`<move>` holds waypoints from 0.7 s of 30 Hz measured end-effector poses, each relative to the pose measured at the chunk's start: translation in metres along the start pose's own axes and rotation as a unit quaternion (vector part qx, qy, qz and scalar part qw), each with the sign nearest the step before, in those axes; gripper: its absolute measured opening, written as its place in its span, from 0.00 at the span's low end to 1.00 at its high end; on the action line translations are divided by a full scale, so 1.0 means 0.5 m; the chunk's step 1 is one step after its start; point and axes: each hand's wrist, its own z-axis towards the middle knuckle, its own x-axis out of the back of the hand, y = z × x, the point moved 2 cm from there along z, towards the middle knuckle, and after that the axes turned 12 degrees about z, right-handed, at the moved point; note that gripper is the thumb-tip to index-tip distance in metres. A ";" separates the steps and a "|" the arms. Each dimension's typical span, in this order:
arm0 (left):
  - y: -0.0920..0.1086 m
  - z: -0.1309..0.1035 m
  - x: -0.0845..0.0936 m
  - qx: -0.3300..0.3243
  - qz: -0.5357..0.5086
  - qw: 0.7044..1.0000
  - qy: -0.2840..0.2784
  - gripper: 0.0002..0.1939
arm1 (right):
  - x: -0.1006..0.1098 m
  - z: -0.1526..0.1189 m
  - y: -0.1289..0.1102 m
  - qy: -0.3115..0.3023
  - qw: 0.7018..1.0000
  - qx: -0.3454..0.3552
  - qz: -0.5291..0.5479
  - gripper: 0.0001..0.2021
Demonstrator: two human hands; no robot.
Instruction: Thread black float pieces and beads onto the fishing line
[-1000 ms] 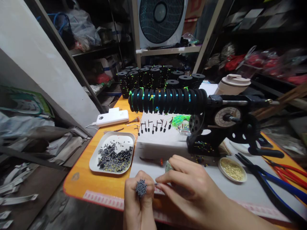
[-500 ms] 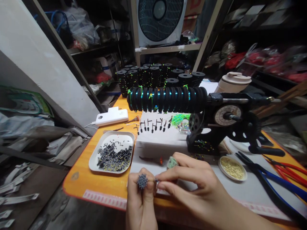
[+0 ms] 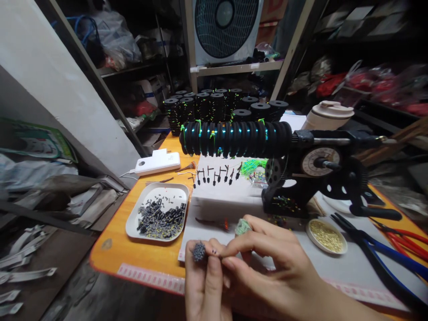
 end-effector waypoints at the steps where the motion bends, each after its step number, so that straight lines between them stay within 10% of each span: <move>1: 0.004 0.004 -0.002 -0.019 -0.005 1.000 -0.007 0.12 | -0.001 0.001 -0.001 -0.002 1.000 0.002 -0.005 0.06; 9: 0.031 0.018 0.001 -0.253 0.073 0.964 -0.023 0.08 | -0.010 -0.002 -0.009 -0.041 0.999 -0.009 -0.012 0.06; 21: 0.082 0.031 0.062 -0.346 0.099 0.923 -0.135 0.04 | -0.002 -0.011 0.002 -0.090 0.985 0.117 -0.084 0.08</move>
